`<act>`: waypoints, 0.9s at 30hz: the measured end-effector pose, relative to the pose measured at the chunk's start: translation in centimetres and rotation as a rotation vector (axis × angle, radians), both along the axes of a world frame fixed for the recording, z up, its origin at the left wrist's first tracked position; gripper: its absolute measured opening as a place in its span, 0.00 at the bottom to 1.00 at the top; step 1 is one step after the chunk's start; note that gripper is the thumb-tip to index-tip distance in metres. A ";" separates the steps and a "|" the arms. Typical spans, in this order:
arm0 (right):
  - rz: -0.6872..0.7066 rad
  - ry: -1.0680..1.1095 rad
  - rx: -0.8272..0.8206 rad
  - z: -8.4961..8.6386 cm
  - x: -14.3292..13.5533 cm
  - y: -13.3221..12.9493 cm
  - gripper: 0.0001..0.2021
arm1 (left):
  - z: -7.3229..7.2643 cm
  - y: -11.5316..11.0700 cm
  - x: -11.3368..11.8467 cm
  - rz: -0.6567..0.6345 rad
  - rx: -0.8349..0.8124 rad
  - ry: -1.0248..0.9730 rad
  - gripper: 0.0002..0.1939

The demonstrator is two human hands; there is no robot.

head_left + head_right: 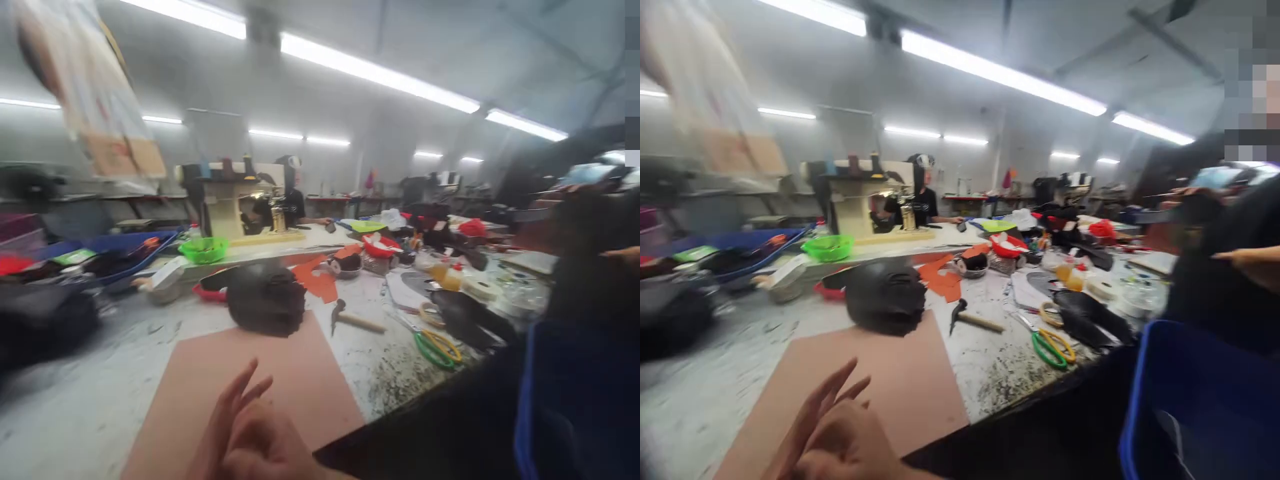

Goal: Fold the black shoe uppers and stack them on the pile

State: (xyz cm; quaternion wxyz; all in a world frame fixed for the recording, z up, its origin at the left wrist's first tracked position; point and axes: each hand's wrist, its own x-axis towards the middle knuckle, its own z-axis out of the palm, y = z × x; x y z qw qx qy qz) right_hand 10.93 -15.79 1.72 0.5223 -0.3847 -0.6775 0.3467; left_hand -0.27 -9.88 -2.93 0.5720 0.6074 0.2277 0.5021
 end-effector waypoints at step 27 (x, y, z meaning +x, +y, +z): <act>0.057 0.087 -0.047 0.6 -1.7 -2.2 0.08 | 4.1 -2.2 -2.8 0.315 0.550 0.054 0.44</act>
